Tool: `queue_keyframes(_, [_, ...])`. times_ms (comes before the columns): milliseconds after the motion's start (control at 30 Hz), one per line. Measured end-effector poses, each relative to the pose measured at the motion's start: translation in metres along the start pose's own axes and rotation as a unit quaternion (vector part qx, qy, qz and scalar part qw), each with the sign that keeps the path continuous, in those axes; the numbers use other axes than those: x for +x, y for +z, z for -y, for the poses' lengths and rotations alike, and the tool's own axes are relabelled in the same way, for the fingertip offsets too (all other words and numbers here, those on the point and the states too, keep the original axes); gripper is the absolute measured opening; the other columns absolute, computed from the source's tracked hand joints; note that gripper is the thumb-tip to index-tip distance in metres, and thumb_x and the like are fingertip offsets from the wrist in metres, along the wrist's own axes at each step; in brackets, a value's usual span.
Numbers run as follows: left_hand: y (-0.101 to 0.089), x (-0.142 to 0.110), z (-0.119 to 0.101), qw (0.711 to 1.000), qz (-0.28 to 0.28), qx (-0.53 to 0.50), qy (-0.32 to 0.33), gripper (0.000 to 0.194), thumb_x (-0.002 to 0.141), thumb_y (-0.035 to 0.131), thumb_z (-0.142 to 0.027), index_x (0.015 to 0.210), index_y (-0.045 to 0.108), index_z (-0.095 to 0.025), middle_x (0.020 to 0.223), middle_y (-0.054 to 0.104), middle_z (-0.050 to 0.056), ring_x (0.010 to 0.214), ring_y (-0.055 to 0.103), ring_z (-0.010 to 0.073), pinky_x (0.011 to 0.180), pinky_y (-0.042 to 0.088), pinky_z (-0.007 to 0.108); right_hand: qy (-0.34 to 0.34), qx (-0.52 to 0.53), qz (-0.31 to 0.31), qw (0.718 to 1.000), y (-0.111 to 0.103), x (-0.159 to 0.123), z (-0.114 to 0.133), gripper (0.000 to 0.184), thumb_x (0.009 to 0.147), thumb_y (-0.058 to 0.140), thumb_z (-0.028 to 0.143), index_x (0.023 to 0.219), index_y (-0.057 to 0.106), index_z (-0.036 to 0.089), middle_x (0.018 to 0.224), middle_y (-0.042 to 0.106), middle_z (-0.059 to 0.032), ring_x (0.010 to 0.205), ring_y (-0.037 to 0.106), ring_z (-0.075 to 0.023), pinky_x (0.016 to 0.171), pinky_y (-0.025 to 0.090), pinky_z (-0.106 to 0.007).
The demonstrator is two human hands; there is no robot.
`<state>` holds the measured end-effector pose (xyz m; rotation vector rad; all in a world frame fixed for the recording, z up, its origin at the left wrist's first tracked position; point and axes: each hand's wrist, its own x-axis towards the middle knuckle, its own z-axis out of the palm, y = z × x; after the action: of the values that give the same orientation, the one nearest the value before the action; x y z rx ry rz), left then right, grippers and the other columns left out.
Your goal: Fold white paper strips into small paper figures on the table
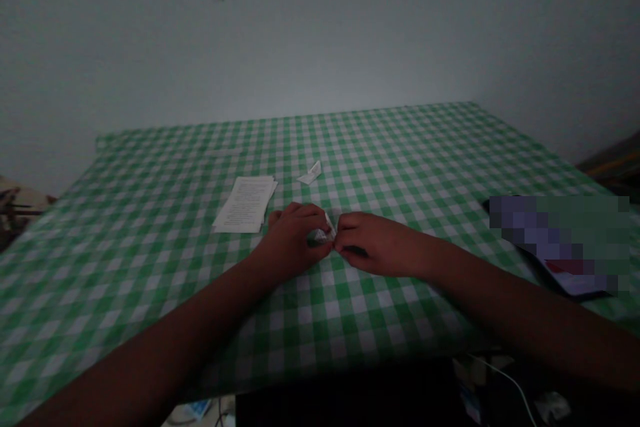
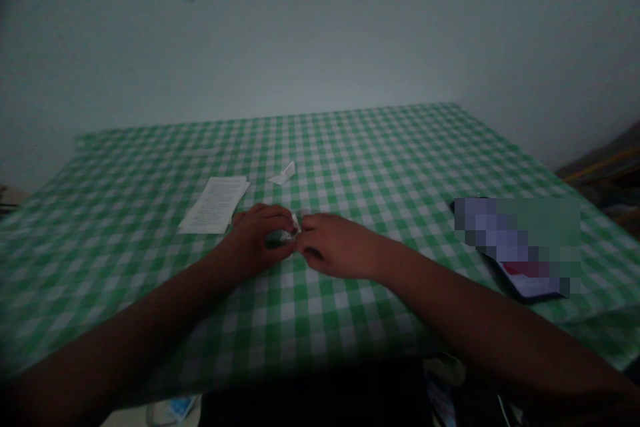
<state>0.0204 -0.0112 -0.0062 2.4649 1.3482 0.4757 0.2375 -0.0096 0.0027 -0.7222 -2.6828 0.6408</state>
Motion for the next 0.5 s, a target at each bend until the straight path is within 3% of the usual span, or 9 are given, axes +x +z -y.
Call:
queue_keyframes(233, [-0.0008, 0.0005, 0.0037, 1.000, 0.009, 0.001, 0.007, 0.010, 0.085, 0.069, -0.032, 0.095, 0.069, -0.028, 0.118, 0.068, -0.002, 0.113, 0.055, 0.0259, 0.088, 0.035, 0.043, 0.005, -0.050, -0.017, 0.999, 0.0066, 0.0008, 0.0006, 0.014, 0.092, 0.055, 0.015, 0.091, 0.068, 0.016, 0.090, 0.059, -0.0063, 0.081, 0.054, -0.0168, 0.076, 0.045, -0.031])
queue_keyframes(500, [-0.0003, 0.0002, 0.0061, 1.000, 0.010, 0.014, 0.004, 0.015, 0.085, 0.070, -0.035, 0.098, 0.071, -0.029, 0.120, 0.068, 0.000, 0.115, 0.053, 0.0274, 0.089, 0.035, 0.044, 0.024, -0.043, 0.015, 0.999, 0.0029, -0.0003, 0.0016, 0.011, 0.088, 0.057, 0.015, 0.085, 0.067, 0.017, 0.086, 0.056, -0.0041, 0.076, 0.052, -0.0161, 0.071, 0.041, -0.031])
